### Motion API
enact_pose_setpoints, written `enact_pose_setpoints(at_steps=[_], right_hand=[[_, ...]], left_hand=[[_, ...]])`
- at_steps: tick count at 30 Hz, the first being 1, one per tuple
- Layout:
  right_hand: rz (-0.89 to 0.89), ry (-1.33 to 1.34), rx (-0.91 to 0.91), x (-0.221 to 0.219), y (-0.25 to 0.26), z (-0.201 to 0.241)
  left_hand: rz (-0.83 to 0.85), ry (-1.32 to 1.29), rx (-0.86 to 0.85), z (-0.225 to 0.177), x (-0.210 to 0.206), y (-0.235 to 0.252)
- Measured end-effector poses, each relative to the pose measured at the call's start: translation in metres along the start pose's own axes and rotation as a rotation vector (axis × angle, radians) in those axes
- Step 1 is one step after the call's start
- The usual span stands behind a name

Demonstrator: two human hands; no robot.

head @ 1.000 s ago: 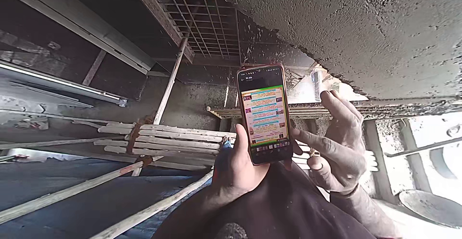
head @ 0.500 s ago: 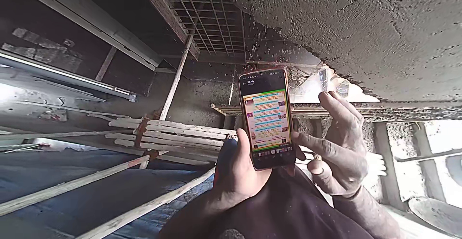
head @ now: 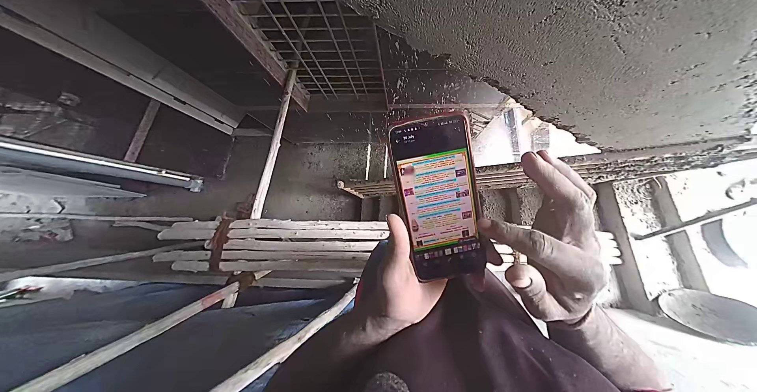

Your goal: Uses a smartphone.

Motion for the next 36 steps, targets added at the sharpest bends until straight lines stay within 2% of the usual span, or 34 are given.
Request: enact_pose_setpoints(at_steps=[16,36], right_hand=[[-0.07,-0.138,-0.078,-0.014,0.0,0.036],[-0.088,-0.204,-0.1,-0.016,-0.011,0.062]], left_hand=[[0.073,-0.046,0.161,-0.029,0.0,0.005],[0.239,-0.086,0.253,-0.028,-0.001,-0.005]])
Point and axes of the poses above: each hand's wrist, its own y-axis towards the middle knuckle, its own x-axis out of the back of the hand, z = x × y, the point moved 2 cm from there along y, towards the middle knuckle, and after that the axes turned 1 degree about y, right-handed, at the moved point
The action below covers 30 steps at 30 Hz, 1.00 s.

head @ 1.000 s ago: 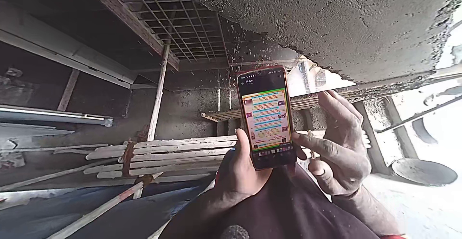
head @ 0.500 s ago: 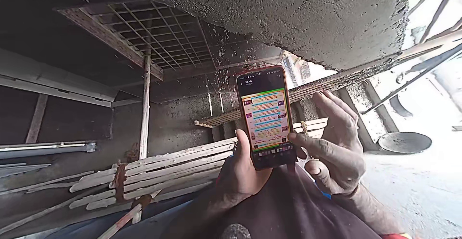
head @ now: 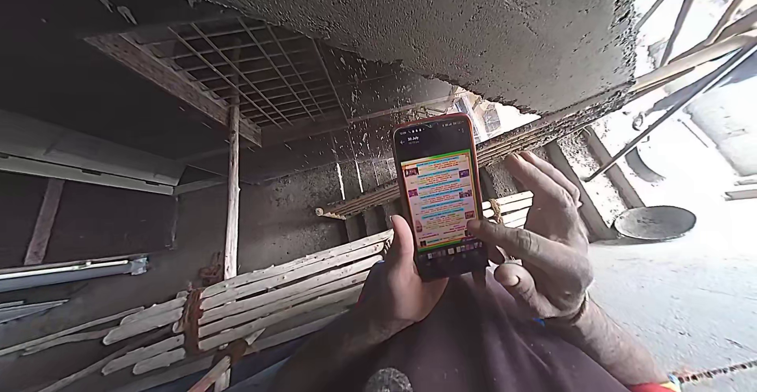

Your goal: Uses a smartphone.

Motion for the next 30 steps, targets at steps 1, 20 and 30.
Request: enact_pose_setpoints(at_steps=[1,20,30], right_hand=[[-0.003,-0.004,0.0,0.001,0.0,0.001],[-0.023,-0.026,0.041,0.002,0.004,0.007],[-0.072,-0.081,-0.01,0.006,0.002,0.007]], left_hand=[[-0.008,0.004,-0.004,0.001,-0.001,0.0],[-0.001,0.04,-0.009,-0.005,-0.006,-0.01],[-0.023,0.035,0.053,-0.009,-0.002,-0.016]])
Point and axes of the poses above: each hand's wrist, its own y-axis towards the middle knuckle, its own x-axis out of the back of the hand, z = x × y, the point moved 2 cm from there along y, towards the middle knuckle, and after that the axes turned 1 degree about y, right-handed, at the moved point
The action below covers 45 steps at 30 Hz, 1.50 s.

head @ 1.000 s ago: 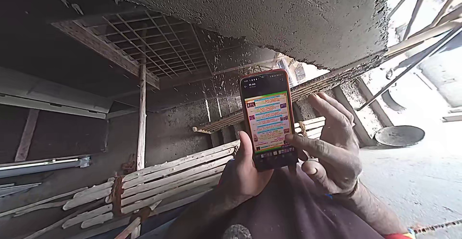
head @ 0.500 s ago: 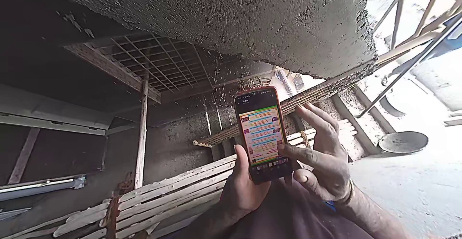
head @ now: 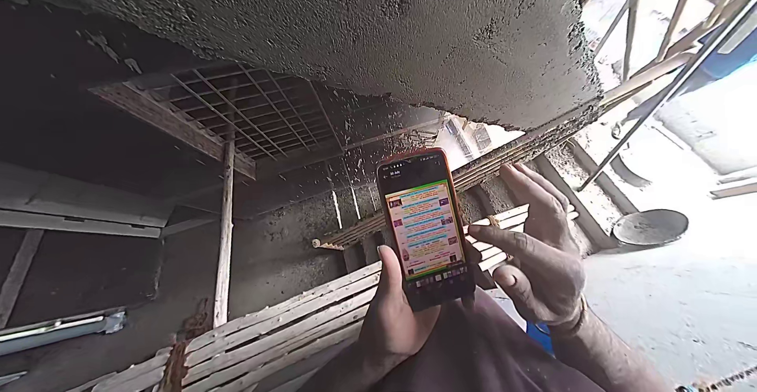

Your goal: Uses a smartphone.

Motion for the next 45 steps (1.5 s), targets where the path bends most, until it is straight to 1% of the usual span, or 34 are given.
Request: enact_pose_setpoints(at_steps=[2,6,15,20,24,28,30,32,33,36,43,45], right_hand=[[-0.005,-0.013,-0.006,0.0,-0.001,0.002],[-0.02,-0.026,-0.007,-0.003,0.0,0.005],[-0.024,-0.041,-0.025,-0.01,-0.001,0.015],[0.004,-0.045,-0.02,-0.016,-0.002,0.021],[0.007,-0.066,-0.026,-0.024,-0.005,0.023],[0.074,-0.115,-0.046,-0.038,-0.009,0.033],[0.126,-0.089,-0.03,-0.043,-0.011,0.043],[0.129,-0.067,-0.011,-0.046,-0.013,0.05],[0.121,-0.07,-0.013,-0.046,-0.013,0.051],[0.091,-0.075,-0.051,-0.044,-0.015,0.051],[-0.031,-0.09,-0.07,-0.032,-0.025,0.053],[-0.062,-0.108,-0.079,-0.027,-0.028,0.05]], left_hand=[[-0.003,-0.008,0.026,0.0,0.001,0.0],[0.073,-0.015,0.065,-0.003,0.002,0.003],[0.053,-0.031,0.074,-0.011,0.002,0.004],[0.005,-0.051,0.026,-0.013,0.008,0.001],[-0.007,-0.058,0.03,-0.017,0.011,0.0],[0.002,-0.036,0.032,-0.018,0.012,-0.003],[-0.039,0.009,0.024,-0.019,0.009,-0.004],[-0.111,0.058,0.033,-0.02,0.005,-0.005],[-0.115,0.058,0.042,-0.02,0.005,-0.006],[-0.004,0.007,0.055,-0.02,0.013,-0.01],[0.025,-0.083,0.09,-0.022,0.017,-0.018],[0.076,-0.071,0.129,-0.022,0.018,-0.018]])
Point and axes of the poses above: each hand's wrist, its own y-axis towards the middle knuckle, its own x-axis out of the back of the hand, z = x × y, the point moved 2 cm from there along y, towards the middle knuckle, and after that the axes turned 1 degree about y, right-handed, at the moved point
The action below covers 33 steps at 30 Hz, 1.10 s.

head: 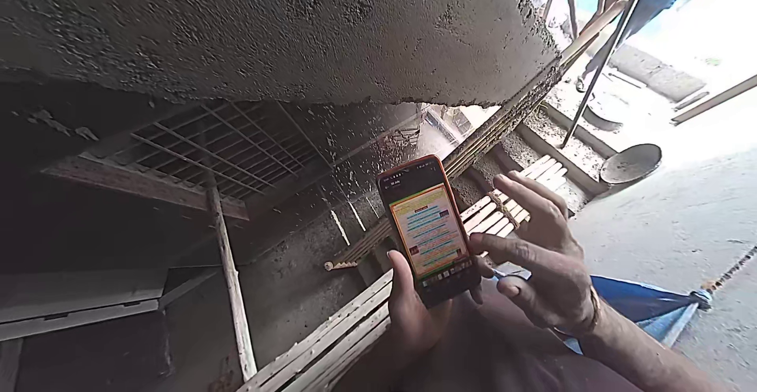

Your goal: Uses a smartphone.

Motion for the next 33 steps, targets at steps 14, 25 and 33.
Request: enact_pose_setpoints(at_steps=[14,25,33], right_hand=[[-0.08,0.017,-0.064,0.024,-0.014,-0.035],[-0.121,0.031,-0.077,0.083,-0.013,-0.096],[-0.097,0.032,-0.089,0.132,-0.014,-0.146]], left_hand=[[0.022,0.113,0.084,0.028,0.001,0.022],[0.022,0.123,0.152,0.084,-0.012,0.087],[-0.065,0.128,0.147,0.136,-0.022,0.146]])
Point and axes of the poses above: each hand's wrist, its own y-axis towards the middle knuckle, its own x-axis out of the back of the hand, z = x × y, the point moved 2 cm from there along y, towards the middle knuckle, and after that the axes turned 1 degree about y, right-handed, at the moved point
